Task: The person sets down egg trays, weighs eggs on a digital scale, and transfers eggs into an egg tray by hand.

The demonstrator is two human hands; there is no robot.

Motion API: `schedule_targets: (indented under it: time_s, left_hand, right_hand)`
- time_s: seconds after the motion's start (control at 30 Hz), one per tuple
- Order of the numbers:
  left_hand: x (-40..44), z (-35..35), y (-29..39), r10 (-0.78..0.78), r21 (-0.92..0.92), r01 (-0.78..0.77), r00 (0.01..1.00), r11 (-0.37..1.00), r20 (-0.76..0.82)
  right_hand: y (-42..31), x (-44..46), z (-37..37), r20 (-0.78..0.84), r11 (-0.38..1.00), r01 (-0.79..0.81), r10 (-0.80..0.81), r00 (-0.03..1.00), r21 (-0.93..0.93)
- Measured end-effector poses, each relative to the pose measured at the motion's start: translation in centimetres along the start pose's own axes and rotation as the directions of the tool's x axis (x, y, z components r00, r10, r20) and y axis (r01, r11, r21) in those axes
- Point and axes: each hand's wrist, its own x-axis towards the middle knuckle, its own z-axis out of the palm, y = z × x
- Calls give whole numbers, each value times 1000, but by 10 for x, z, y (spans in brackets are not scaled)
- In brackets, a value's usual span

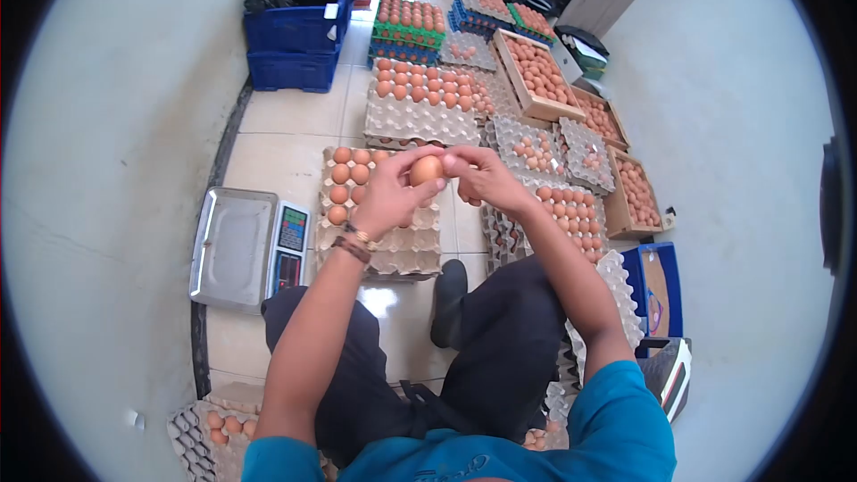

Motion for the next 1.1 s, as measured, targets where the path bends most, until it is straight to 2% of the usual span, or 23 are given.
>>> schedule_targets:
  time_s: [0.1, 0.13, 0.23, 0.27, 0.37, 0.4, 0.43, 0.47, 0.53, 0.63, 0.67, 0.77, 0.8, 0.9, 0.93, 0.97, 1.0, 1.07, 1.1]
  left_hand:
    - [-21, -22, 21, -201, -400, 186, 980, 897, 5]
    - [-23, -32, 22, -206, -469, 216, 976, 856, 73]
    - [-33, -48, 33, -283, -586, 288, 954, 757, 104]
    - [-37, -54, 35, -294, -544, 304, 950, 782, 108]
    - [-40, -99, -27, -381, -276, 316, 896, 908, -228]
    - [-44, -115, -50, -375, 12, 404, 859, 915, -349]
    - [-50, -119, -58, -331, 287, 490, 825, 823, -458]
    - [-56, -121, -66, -295, 442, 543, 806, 714, -513]
    - [-72, -111, -72, -196, 679, 611, 784, 406, -589]
    - [-79, -112, -113, -54, 756, 606, 788, 247, -613]
    - [-83, -112, -123, -53, 761, 571, 809, 308, -586]
    - [-94, -98, -128, -34, 825, 525, 847, 208, -531]
    - [-92, -96, -129, -47, 815, 537, 840, 217, -541]
    - [-81, -93, -120, -11, 908, 393, 918, 146, -396]
    - [-71, -71, -89, -3, 905, 368, 927, 213, -376]
    - [-66, -54, -62, -26, 791, 326, 930, 518, -366]
    - [-63, -41, -38, -43, 590, 254, 936, 766, -349]
    - [-71, -17, 4, -98, 259, 154, 971, 953, -218]
    - [-78, -8, 18, -102, 67, 113, 984, 991, -148]
  right_hand:
    - [-20, -9, 5, -146, 983, 40, -14, 989, 180]
    - [-25, -10, 3, -197, 977, 63, -22, 980, 204]
    - [-47, -19, 4, -255, 844, 200, -78, 964, 497]
    - [-52, -24, 7, -249, 824, 213, -90, 964, 526]
    - [-43, -31, 22, -296, 810, 266, -120, 948, 523]
    - [-37, -32, 25, -278, 828, 245, -112, 954, 505]
    - [-28, -32, 28, -298, 858, 234, -100, 949, 458]
    - [-19, -32, 29, -318, 886, 223, -91, 944, 407]
    - [-5, -31, 30, -357, 925, 220, -102, 929, 309]
    - [-2, -29, 26, -420, 921, 236, -89, 903, 311]
    - [-3, -29, 25, -428, 921, 247, -102, 898, 300]
    - [-3, -30, 29, -435, 920, 261, -115, 893, 293]
    - [-3, -29, 32, -426, 916, 261, -114, 898, 305]
    - [-3, -26, 44, -338, 927, 207, -95, 936, 313]
    - [-5, -26, 48, -287, 943, 168, -83, 954, 286]
    - [-7, -26, 53, -234, 957, 133, -72, 970, 256]
    - [-9, -26, 59, -185, 972, 103, -64, 981, 211]
    - [-8, -24, 74, -158, 982, 129, -106, 982, 138]
    - [-5, -23, 83, -139, 985, 140, -125, 982, 99]
